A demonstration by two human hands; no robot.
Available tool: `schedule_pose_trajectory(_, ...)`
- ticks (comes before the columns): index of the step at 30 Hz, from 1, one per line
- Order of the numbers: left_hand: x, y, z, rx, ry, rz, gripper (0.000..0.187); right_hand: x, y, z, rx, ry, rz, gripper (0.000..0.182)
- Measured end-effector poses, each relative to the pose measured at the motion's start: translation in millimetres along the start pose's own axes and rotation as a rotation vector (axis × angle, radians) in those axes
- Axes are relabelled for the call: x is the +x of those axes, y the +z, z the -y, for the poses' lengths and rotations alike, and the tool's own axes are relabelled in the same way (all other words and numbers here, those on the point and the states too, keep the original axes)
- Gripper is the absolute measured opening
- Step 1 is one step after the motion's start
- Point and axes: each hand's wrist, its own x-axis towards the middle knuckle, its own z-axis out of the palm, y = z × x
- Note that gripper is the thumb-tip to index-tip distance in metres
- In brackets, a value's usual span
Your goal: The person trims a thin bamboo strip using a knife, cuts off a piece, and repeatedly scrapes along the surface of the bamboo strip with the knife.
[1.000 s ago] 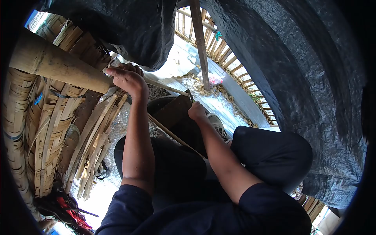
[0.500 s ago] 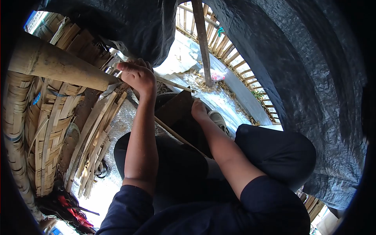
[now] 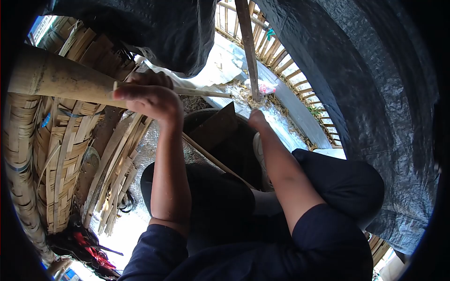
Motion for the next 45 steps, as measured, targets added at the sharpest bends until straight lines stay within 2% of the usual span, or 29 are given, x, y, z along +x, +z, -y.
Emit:
schedule_pose_trajectory(2,14.9,-10.1,-4.2,0.014,-0.019,-0.021,0.066,-17.0,-31.5,8.0,0.032,0.045,0.054,0.03)
schedule_pose_trajectory(4,22.2,-15.0,-10.6,-0.082,-0.19,0.024,0.066,-25.1,-47.0,13.4,0.256,0.18,-0.049,0.033)
schedule_pose_trajectory(7,26.6,-16.3,-20.2,-0.106,-0.291,0.018,0.065,-41.5,-67.5,45.5,0.359,0.153,-0.053,0.037)
schedule_pose_trajectory(9,22.4,-21.8,-12.8,-0.092,-0.254,0.037,0.064,-27.0,-46.4,45.8,0.293,0.013,-0.222,0.043)
schedule_pose_trajectory(12,18.5,-31.1,-10.2,-0.108,-0.221,0.039,0.065,-60.7,-63.7,83.1,0.404,0.104,-0.146,0.043)
schedule_pose_trajectory(14,17.5,-41.4,-7.0,-0.17,-0.251,0.054,0.066,-74.3,-62.3,94.5,0.454,0.155,0.008,0.038)
schedule_pose_trajectory(18,16.2,-54.6,-10.8,-0.325,-0.275,0.107,0.066,-94.5,-48.7,108.6,0.438,0.134,0.074,0.039)
schedule_pose_trajectory(20,13.7,-61.5,-18.7,-0.301,-0.293,0.263,0.065,-99.6,-36.4,108.6,0.429,0.108,0.18,0.041)
schedule_pose_trajectory(23,9.7,-68.4,-19.2,-0.317,-0.204,0.322,0.062,-110.4,-34.4,110.0,0.468,0.076,0.138,0.039)
schedule_pose_trajectory(27,-0.1,-63.7,-38.1,-0.507,-0.25,0.319,0.061,-105.4,-26.7,102.4,0.514,0.035,0.14,0.035)
schedule_pose_trajectory(29,2.8,-78.0,-34.9,-0.592,-0.471,0.638,0.064,-98.0,-24.0,96.7,0.506,0.027,0.137,0.034)
schedule_pose_trajectory(30,4.0,-80.9,-30.8,-0.589,-0.47,0.635,0.064,-88.4,-17.1,89.4,0.505,0.024,0.142,0.034)
schedule_pose_trajectory(32,4.0,-85.6,-22.4,-0.622,-0.395,0.776,0.065,-66.4,2.3,70.8,0.313,-0.201,-0.139,0.033)
schedule_pose_trajectory(33,1.9,-83.3,-23.3,-0.615,-0.399,0.772,0.065,-61.5,2.5,66.8,0.314,-0.202,-0.13,0.033)
schedule_pose_trajectory(35,-1.2,-75.7,-27.3,-0.646,-0.411,0.655,0.068,-46.7,0.1,60.3,0.453,0.008,-0.077,0.033)
schedule_pose_trajectory(38,-0.5,-73.6,-28.5,-0.669,-0.466,0.597,0.07,-39.4,-14.4,52.7,0.553,0.077,-0.112,0.038)
schedule_pose_trajectory(39,0.6,-73.6,-25.5,-0.664,-0.471,0.602,0.07,-38.0,-17.9,50.5,0.573,0.094,-0.128,0.039)
schedule_pose_trajectory(41,2.7,-73.5,-19.2,-0.701,-0.393,0.74,0.071,-43.3,-34.4,53.8,0.643,0.16,-0.092,0.04)
schedule_pose_trajectory(45,4.9,-67.7,-20.2,-0.676,-0.36,0.783,0.072,-34.0,-33.3,44.7,0.751,0.23,-0.129,0.043)
